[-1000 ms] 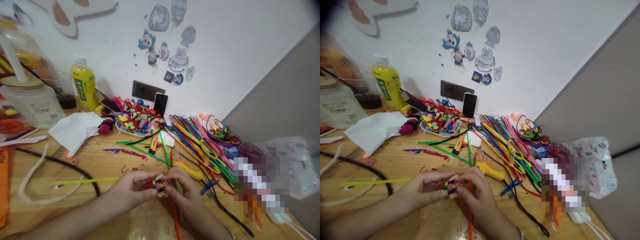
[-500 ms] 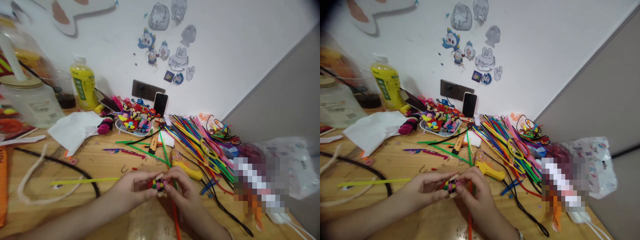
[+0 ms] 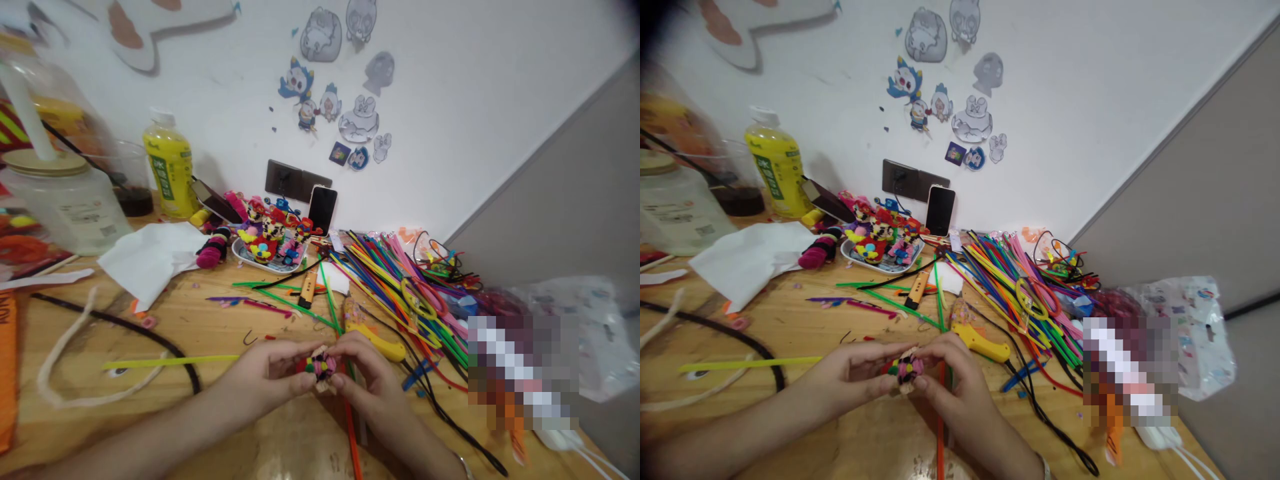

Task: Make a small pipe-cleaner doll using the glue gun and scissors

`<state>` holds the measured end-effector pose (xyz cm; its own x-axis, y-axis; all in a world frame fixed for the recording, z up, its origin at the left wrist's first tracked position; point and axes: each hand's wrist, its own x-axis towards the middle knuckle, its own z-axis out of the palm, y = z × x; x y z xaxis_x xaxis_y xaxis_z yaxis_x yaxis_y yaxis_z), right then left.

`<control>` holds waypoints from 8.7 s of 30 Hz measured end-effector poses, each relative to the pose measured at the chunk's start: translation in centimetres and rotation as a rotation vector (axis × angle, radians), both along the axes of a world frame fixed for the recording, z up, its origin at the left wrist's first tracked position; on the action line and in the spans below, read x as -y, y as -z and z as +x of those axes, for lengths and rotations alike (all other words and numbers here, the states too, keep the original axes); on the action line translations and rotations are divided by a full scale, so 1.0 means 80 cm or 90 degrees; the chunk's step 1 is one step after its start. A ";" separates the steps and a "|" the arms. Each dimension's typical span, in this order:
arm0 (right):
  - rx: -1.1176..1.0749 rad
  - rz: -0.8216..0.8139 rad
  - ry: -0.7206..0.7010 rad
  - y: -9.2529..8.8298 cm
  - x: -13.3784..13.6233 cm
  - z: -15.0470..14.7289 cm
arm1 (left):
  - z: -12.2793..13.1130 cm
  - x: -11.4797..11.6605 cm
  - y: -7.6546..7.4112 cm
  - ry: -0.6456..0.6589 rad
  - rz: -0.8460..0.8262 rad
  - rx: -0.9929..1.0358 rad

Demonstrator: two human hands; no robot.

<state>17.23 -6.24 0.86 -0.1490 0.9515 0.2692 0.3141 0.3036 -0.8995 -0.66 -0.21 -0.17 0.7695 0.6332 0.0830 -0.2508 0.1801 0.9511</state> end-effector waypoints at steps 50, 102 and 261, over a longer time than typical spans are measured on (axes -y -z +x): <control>-0.084 -0.003 0.057 0.014 0.000 -0.009 | 0.001 0.000 0.009 -0.100 -0.067 0.001; 0.382 0.485 0.205 0.013 -0.004 -0.023 | 0.002 0.004 0.017 -0.292 0.095 -0.124; 0.198 0.296 0.266 0.026 -0.021 -0.007 | -0.039 -0.051 0.012 -0.478 0.358 -0.277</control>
